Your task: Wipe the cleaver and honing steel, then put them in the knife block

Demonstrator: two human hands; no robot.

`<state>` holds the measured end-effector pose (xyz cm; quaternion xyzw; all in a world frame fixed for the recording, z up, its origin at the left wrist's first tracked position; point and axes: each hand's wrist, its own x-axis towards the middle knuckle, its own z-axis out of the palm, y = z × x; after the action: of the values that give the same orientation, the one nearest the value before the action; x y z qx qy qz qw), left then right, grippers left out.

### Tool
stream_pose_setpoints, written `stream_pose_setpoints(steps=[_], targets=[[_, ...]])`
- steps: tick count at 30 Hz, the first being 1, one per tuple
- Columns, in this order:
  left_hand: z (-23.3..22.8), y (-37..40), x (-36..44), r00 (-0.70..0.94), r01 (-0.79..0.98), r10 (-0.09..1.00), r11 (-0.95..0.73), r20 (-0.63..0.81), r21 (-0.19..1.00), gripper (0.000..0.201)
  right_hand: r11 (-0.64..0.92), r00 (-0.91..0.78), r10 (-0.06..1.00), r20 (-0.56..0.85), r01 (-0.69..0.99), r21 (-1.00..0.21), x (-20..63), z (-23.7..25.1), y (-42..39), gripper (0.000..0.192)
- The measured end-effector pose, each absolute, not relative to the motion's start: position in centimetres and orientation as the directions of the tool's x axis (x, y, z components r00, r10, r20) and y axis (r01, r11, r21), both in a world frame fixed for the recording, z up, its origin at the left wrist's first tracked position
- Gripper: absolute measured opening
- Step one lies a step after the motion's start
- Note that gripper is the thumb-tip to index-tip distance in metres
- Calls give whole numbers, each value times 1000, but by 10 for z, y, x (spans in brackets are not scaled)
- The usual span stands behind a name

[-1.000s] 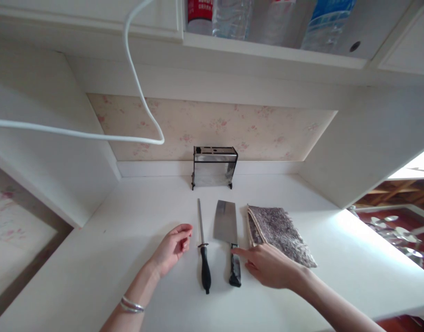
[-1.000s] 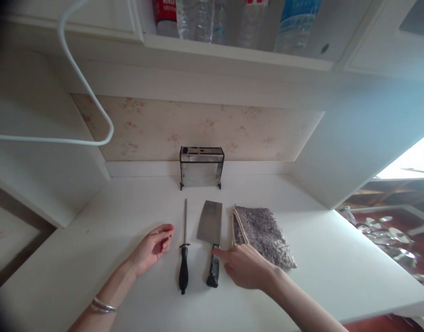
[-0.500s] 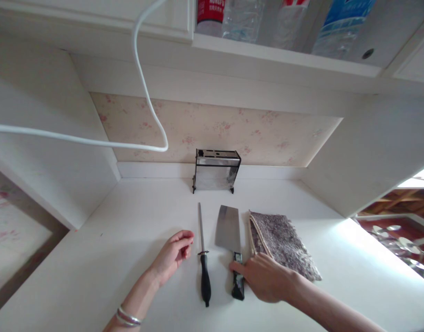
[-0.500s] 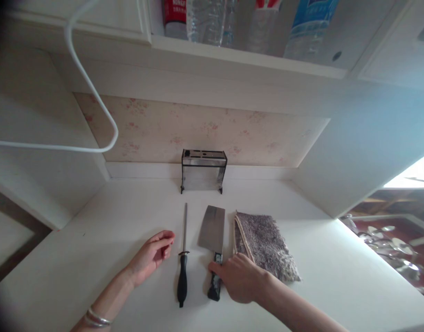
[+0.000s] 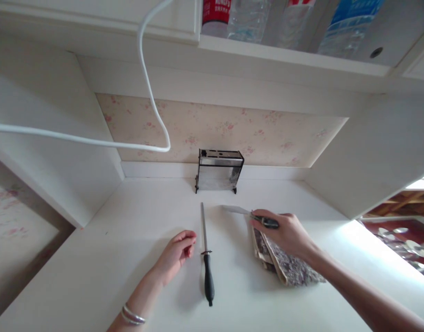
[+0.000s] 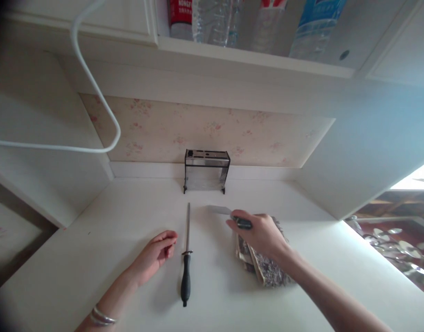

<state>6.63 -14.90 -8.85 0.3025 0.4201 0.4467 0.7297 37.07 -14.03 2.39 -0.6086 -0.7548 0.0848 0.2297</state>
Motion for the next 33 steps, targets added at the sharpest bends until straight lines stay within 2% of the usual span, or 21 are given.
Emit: stream_pose_setpoints(steps=[2, 4, 6, 8, 12, 15, 19, 22, 27, 33], targets=[[-89, -149, 66, 240, -403, 905, 423, -352, 812, 17, 115, 28, 968, 249, 834, -539, 377, 37, -131, 35], [-91, -149, 66, 238, -410, 905, 424, -354, 808, 19, 45, 166, 958, 233, 717, -696, 385, 54, -123, 37], [-91, -149, 66, 243, -408, 903, 428, -355, 806, 20, 55, 263, 932, 250, 578, -814, 392, 75, -117, 38], [-91, -148, 67, 253, -396, 898, 435, -359, 809, 20, 136, 321, 894, 314, 471, -872, 398, 97, -107, 35], [-89, -148, 68, 257, -386, 897, 437, -361, 812, 17, 373, 345, 815, 466, 302, -877, 404, 140, -77, 27], [-90, -147, 67, 251, -408, 900, 432, -356, 805, 19, 451, 362, 788, 498, 210, -867, 403, 163, -49, 21], [-95, -145, 65, 250, -433, 905, 423, -344, 796, 20, 401, 360, 826, 434, 166, -901, 397, 180, -21, 16], [-96, -144, 66, 258, -441, 904, 425, -342, 790, 18, 356, 330, 857, 396, 175, -918, 395, 182, -7, 20], [-90, -143, 67, 262, -446, 895, 443, -360, 778, 17, 338, 323, 862, 390, 205, -919, 396, 181, 7, 28], [-88, -143, 68, 266, -449, 888, 458, -375, 767, 15, 336, 329, 860, 390, 211, -918, 394, 188, 17, 24]])
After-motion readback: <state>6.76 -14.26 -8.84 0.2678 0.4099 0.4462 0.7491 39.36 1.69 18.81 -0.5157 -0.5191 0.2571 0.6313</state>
